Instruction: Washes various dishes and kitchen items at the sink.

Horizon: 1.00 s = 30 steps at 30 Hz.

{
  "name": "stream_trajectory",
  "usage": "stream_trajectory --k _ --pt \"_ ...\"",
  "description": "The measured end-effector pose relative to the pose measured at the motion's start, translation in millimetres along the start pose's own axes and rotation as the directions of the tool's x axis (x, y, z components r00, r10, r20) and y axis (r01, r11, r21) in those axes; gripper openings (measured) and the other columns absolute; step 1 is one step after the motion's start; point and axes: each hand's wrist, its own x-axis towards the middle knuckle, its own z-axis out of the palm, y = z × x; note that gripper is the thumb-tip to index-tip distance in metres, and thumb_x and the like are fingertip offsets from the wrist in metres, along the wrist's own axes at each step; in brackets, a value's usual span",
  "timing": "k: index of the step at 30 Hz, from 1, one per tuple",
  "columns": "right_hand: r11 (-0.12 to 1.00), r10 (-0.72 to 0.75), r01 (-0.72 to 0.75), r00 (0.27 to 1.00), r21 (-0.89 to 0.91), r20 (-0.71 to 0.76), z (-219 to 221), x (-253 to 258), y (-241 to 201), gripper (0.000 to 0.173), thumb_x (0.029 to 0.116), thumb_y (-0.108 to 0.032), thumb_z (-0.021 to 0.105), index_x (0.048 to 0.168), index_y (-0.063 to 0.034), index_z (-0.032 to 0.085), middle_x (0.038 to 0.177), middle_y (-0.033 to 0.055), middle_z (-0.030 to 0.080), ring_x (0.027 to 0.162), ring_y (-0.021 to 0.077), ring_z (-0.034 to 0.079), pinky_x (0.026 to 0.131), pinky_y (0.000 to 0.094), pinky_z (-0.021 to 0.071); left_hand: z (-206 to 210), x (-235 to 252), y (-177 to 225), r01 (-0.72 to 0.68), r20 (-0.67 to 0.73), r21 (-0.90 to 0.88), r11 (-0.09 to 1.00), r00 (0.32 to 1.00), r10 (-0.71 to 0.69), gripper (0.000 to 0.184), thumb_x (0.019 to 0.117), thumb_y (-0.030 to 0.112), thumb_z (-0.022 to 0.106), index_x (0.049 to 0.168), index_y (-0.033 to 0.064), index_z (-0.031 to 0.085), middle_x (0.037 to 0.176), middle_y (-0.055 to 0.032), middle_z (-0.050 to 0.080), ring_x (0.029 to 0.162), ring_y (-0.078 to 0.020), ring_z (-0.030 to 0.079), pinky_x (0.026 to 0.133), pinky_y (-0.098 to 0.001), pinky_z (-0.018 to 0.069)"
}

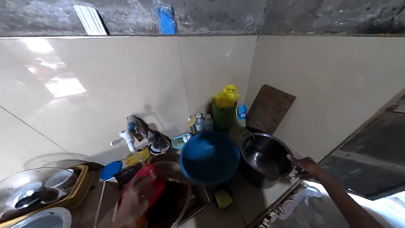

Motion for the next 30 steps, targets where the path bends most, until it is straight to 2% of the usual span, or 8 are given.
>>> stream_trajectory --k 1,3,6,11,16,20,24,30 --pt "0.994 0.067 -0.077 0.99 0.075 0.124 0.4 8.2 4.6 0.06 0.1002 -0.05 0.062 0.124 0.0044 0.058 0.098 0.0201 0.069 0.079 0.0285 0.07 0.069 0.0455 0.0601 12.4 -0.7 12.3 -0.018 0.003 -0.041 0.999 1.0 0.018 0.036 0.0904 0.005 0.064 0.125 0.0025 0.07 0.121 -0.0253 0.065 0.097 -0.0335 0.069 0.084 -0.0479 0.0586" --pt "0.963 0.097 -0.171 0.941 0.207 0.325 5.4 20.0 9.1 0.052 0.103 -0.044 0.059 0.129 0.0008 0.056 0.102 0.0184 0.07 0.083 0.0275 0.071 0.072 0.0448 0.0605 36.4 3.5 31.4 0.061 0.118 -0.16 0.985 0.992 -0.042 0.036 0.0958 0.006 0.061 0.131 -0.0002 0.065 0.11 -0.0196 0.071 0.089 -0.0272 0.072 0.083 -0.0456 0.0605" --pt "0.937 0.035 -0.178 0.903 0.3 0.429 18.3 21.5 11.2 0.029 0.1062 -0.018 0.052 0.131 -0.0038 0.051 0.104 0.0141 0.067 0.086 0.0235 0.069 0.073 0.0404 0.0603 70.3 15.9 52.1 0.29 0.315 -0.262 0.92 0.927 -0.203 0.039 0.1015 0.011 0.059 0.138 -0.0016 0.058 0.104 -0.0183 0.073 0.086 -0.026 0.074 0.083 -0.0444 0.0617" --pt "0.936 -0.018 -0.074 0.967 0.344 0.256 21.5 8.0 2.4 0.025 0.098 -0.001 0.058 0.123 0.0011 0.052 0.094 0.0158 0.064 0.076 0.0242 0.066 0.064 0.0416 0.0581 111.5 37.8 83.5 0.496 0.384 -0.319 0.808 0.847 -0.368 0.041 0.1059 0.015 0.055 0.14 -0.0065 0.049 0.109 -0.0247 0.069 0.087 -0.0298 0.074 0.082 -0.0454 0.0627" --pt "0.881 -0.098 -0.008 0.975 0.473 0.198 -31.1 -14.7 -27.5 0.003 0.1001 0.001 0.052 0.101 -0.0022 0.053 0.065 0.0063 0.06 0.048 0.0137 0.059 0.046 0.0272 0.0528 137.6 46.9 99.5 0.6 0.265 -0.409 0.687 0.799 -0.54 0.049 0.1051 0.015 0.058 0.147 -0.0046 0.042 0.12 -0.0299 0.064 0.094 -0.0361 0.072 0.082 -0.05 0.0614" --pt "0.799 -0.128 0.036 0.985 0.601 0.112 -72.7 -29.0 -56.8 0.014 0.1039 -0.003 0.048 0.092 -0.0026 0.056 0.062 0.0076 0.063 0.048 0.0134 0.062 0.043 0.0239 0.0513 163.1 50.0 86.6 0.566 0.209 -0.576 0.59 0.799 -0.563 0.067 0.0985 0.006 0.066 0.154 -0.002 0.028 0.132 -0.0327 0.055 0.097 -0.0397 0.071 0.075 -0.0519 0.0629" --pt "0.76 -0.135 0.075 0.99 0.646 0.043 -95.5 -41.2 -83.3 0.01 0.1037 -0.005 0.048 0.097 -0.0042 0.056 0.068 0.0066 0.065 0.051 0.0109 0.063 0.045 0.021 0.0506 176.8 47.4 86.9 0.54 0.183 -0.699 0.468 0.768 -0.613 0.076 0.0917 -0.005 0.065 0.154 0.0007 0.023 0.129 -0.0337 0.053 0.087 -0.0403 0.07 0.065 -0.052 0.0616" --pt "0.718 -0.184 0.116 0.983 0.686 0.026 -107.8 -39.9 -94.6 0.011 0.1008 -0.003 0.049 0.093 -0.0041 0.057 0.067 0.008 0.066 0.05 0.0115 0.064 0.044 0.0214 0.0519 157.6 49.1 113.1 0.48 0.135 -0.705 0.521 0.813 -0.566 0.068 0.0961 0.001 0.058 0.153 -0.0017 0.02 0.124 -0.0293 0.055 0.087 -0.0327 0.07 0.066 -0.0457 0.062"
